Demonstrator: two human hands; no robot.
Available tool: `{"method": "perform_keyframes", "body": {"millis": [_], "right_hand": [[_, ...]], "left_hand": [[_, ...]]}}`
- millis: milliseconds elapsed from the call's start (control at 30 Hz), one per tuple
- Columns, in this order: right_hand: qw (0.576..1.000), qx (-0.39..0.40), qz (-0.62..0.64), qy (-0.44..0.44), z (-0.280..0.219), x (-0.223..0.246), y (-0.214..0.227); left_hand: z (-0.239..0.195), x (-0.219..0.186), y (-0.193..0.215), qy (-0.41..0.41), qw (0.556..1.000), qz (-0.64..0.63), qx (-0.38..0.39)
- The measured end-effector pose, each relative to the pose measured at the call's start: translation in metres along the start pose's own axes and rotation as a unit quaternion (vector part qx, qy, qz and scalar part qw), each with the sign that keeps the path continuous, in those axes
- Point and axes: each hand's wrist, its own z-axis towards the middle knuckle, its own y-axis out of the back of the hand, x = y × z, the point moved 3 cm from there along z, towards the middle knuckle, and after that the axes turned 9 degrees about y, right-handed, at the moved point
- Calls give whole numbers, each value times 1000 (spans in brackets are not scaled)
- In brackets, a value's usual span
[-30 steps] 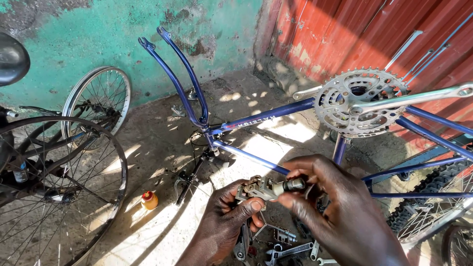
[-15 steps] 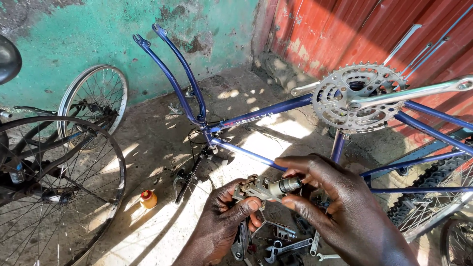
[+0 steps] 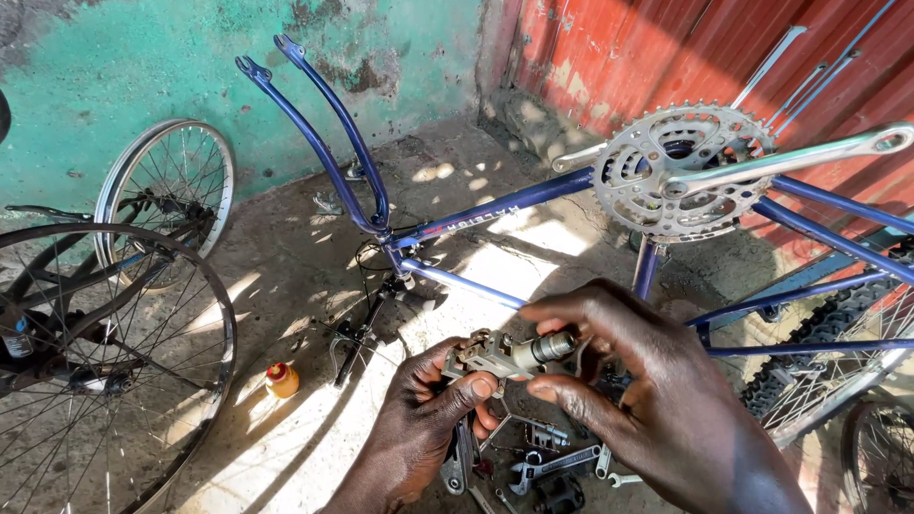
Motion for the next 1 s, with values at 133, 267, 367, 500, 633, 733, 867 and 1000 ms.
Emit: {"method": "perform_keyframes", "body": {"millis": [133,267,367,500,633,733,867,1000], "right_hand": [[985,8,-77,-153,-2,-14,-7],[1000,-4,-26,3,1,1,-3],[997,7,6,72,3,11,3],[998,9,34,45,3,14,5],[999,-18,15,-37,5,1,1],[996,-22,-61,-58,4,-4,6],[999,-17,-36,-2,-3,-10,14],[998,-3,-14,56,-7,-10,25]], "left_hand": [[-2,-2,-2,-7,1000,-8,6],[-6,-10,-7,-6,1000,15,-6],[-4,-11,-7,-5,999,37,-18],[-4,-15,-8,-17,998,59,-19],[6,-6,-5,-22,999,39,-20],[9,-4,-8,27,996,64,-59],[9,-14,-27,-3,997,80,-15],[13,-8,-32,1,996,88,-9]]}}
